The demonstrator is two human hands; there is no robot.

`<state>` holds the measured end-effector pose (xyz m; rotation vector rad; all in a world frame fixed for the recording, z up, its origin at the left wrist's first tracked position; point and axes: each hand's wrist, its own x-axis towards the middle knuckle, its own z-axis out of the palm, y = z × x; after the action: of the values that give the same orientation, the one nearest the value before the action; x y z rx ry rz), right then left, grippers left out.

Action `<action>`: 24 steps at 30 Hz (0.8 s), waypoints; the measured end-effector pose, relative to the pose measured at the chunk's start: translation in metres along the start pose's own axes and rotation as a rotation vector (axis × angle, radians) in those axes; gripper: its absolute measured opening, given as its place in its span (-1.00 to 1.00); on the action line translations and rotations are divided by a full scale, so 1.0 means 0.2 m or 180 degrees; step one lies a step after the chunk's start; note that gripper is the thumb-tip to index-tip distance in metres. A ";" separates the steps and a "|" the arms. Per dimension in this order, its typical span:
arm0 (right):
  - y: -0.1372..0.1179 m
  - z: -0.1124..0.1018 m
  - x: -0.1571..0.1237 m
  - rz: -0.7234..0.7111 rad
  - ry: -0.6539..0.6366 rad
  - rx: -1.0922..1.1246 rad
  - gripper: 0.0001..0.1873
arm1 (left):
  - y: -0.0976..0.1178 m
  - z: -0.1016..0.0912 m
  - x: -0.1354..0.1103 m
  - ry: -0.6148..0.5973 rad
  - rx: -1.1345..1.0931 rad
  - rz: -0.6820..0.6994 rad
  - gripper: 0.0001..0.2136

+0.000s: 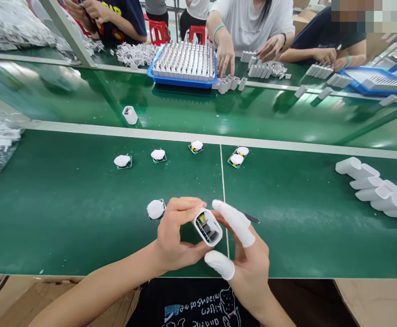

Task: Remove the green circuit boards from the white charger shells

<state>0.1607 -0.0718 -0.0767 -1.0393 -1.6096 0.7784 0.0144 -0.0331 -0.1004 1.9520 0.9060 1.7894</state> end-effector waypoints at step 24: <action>0.03 0.03 0.04 -0.1073 -0.0186 -0.0631 -0.56 | 0.01 0.05 -0.03 0.0327 -0.0174 0.0239 -0.68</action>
<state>0.1554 -0.0617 -0.0810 -0.8548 -1.8792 0.4320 0.0248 -0.0371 -0.1052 1.8988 0.8165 1.9515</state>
